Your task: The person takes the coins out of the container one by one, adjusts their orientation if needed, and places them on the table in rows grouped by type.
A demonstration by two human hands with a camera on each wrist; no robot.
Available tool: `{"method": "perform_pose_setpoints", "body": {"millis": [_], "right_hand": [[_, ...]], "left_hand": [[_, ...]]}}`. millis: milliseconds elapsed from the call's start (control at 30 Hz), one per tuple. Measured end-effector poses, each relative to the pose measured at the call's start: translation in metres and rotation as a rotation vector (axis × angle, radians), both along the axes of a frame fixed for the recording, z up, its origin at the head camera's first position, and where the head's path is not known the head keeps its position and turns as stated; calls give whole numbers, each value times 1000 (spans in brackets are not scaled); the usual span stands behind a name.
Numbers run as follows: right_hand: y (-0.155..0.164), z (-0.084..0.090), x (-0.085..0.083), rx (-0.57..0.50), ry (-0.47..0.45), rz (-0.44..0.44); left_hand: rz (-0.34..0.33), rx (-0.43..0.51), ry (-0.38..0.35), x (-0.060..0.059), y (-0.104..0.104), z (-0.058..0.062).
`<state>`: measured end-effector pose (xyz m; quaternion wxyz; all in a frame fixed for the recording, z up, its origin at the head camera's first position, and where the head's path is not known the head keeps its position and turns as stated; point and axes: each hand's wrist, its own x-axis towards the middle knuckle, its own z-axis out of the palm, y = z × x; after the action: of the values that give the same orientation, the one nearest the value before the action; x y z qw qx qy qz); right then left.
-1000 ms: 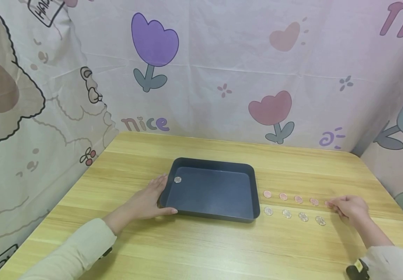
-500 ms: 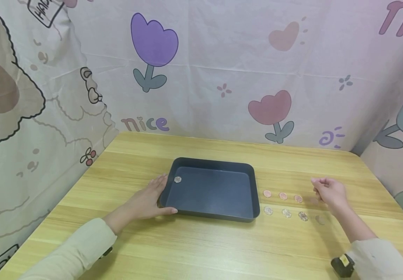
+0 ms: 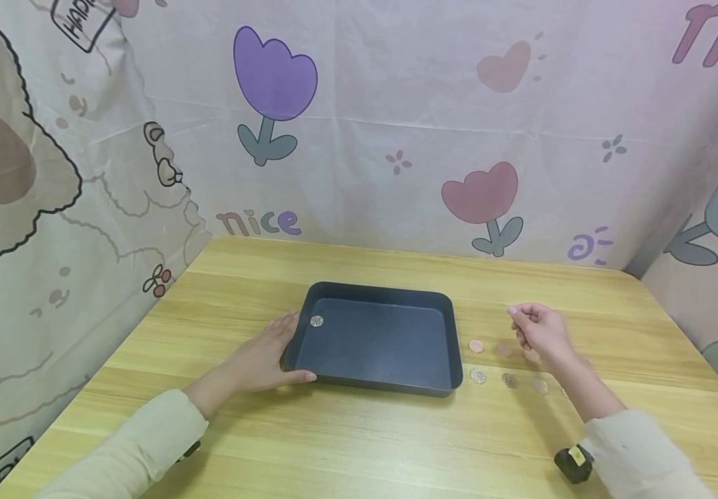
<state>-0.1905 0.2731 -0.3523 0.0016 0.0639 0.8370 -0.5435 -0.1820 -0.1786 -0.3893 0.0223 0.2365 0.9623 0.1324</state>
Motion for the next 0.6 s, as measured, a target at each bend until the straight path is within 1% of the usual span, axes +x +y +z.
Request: {"method": "perform_pose_setpoints", "body": {"millis": [367, 600], "right_hand": [[-44, 1, -10, -97, 12, 46], [-68, -1, -18, -116, 32, 69]], "left_hand": [[3, 4, -12, 1, 1, 1], [2, 10, -4, 2, 1, 2]]}}
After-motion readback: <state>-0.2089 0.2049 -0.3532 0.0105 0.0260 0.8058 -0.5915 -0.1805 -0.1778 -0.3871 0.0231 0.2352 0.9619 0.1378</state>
